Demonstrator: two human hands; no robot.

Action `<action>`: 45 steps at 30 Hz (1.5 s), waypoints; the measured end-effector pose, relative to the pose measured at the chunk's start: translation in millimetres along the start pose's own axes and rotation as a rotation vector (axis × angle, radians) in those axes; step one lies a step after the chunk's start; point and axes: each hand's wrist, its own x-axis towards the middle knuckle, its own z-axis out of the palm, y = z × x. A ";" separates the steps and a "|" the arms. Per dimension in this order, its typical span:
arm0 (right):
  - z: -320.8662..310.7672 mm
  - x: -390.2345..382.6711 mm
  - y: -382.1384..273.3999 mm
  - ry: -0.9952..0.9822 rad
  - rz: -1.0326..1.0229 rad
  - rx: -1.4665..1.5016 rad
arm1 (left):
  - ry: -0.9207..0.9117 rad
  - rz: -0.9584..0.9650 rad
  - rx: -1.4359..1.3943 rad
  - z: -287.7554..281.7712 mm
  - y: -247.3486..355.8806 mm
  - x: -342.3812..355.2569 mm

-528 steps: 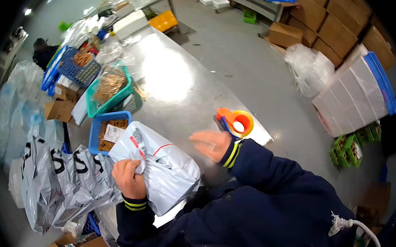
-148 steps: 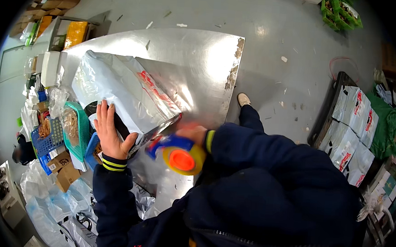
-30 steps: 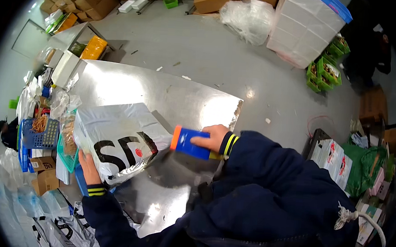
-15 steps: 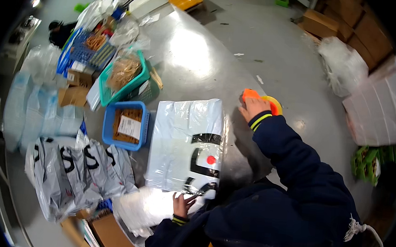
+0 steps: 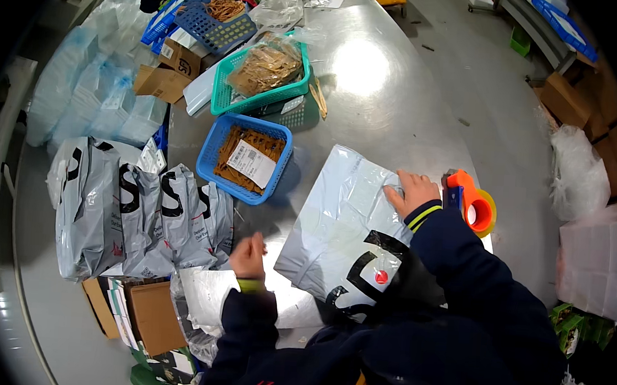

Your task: The person places items into white shipping bags, seals them with a tape dispenser, and affixes shipping labels. They repeat this process for multiple packages, stacking the finished parcels on a nearby table.

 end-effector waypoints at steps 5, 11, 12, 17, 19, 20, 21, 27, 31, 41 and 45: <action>1.1 1.1 -15.4 0.015 -0.025 0.063 | -0.076 -0.322 0.421 27.2 -81.4 164.0; -5.2 1.0 -7.4 0.035 0.061 0.039 | -0.012 -0.847 0.426 86.2 -34.2 201.9; -5.6 0.3 -9.5 0.061 0.044 0.031 | -0.008 -0.833 0.369 95.7 -68.6 209.1; -2.2 1.1 -11.9 0.047 0.052 0.062 | 0.142 -0.621 0.165 90.8 -103.6 218.5; -1.7 0.9 -11.2 0.049 0.054 0.065 | 0.107 -0.532 0.095 79.9 -93.4 212.9; 0.2 0.6 -10.5 0.062 0.045 0.067 | 0.055 -0.471 0.117 76.3 -103.9 212.1; 1.7 -0.1 -10.2 0.073 0.033 0.070 | 0.028 -0.382 0.200 70.6 -111.4 211.5; 2.3 0.6 -15.7 0.066 0.024 0.070 | 0.299 0.164 0.397 34.6 -136.2 207.4; 2.7 -2.7 -9.4 0.251 -0.081 -0.044 | 0.220 -0.018 -0.130 20.0 -52.5 172.6; -32.5 -51.5 -122.6 -0.370 0.272 1.425 | -0.368 -0.373 -1.177 64.7 93.3 25.8; -38.8 -71.0 -101.8 -0.191 0.262 1.321 | 0.011 0.150 -0.245 57.3 120.4 -1.0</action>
